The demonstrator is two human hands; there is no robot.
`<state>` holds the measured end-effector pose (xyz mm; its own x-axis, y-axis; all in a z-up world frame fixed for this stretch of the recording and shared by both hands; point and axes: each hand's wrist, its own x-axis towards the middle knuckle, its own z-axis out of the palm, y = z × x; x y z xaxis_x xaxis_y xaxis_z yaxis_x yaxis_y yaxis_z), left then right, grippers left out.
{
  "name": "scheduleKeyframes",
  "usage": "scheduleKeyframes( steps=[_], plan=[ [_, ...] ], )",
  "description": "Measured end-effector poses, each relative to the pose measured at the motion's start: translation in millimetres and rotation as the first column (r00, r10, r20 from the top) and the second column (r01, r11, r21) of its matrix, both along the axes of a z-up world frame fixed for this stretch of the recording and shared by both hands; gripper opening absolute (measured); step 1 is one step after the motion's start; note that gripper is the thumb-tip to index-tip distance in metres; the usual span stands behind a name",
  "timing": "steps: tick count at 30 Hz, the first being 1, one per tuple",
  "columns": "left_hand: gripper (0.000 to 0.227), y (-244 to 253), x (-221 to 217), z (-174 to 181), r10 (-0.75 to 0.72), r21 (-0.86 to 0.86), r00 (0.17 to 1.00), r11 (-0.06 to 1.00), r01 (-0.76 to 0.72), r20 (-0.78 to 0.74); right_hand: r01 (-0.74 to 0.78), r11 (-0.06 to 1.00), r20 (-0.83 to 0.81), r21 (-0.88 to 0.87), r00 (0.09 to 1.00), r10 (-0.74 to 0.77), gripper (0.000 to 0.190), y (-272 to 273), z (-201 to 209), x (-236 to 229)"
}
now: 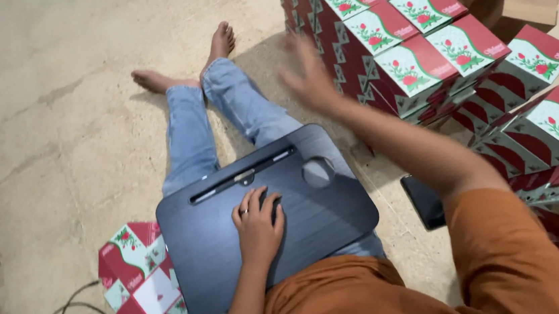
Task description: The person sits on the floor and assembles flat-packed cardboard boxes by folding and interlocking the flaps. They handle multiple pre-cut box blanks, folding sides and securing tabs to form finished boxes.
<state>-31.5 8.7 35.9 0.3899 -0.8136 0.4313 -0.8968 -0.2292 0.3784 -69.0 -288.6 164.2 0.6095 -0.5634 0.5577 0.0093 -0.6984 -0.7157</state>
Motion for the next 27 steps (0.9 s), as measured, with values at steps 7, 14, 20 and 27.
scheduleKeyframes(
  steps=[7,14,20,27],
  plan=[
    [0.033,10,19,-28,0.234,0.137,0.969,0.965,-0.222,-0.081,-0.252,0.967,-0.772,-0.029,0.621,0.139,0.073,108,-117,-1],
    [0.054,92,96,-52,0.489,0.178,0.864,0.867,-0.466,-0.119,-0.196,0.945,-0.658,-0.262,0.753,-0.026,0.054,131,-125,-9],
    [0.055,186,182,-130,0.577,0.27,0.471,0.777,-0.569,-0.667,-0.239,0.942,-0.664,-0.234,0.747,0.025,0.049,118,-134,-5],
    [0.146,251,108,-200,0.973,0.523,0.122,0.207,-0.827,-0.194,-0.233,0.945,-0.643,-0.231,0.765,0.032,0.047,113,-142,6]
  ],
)
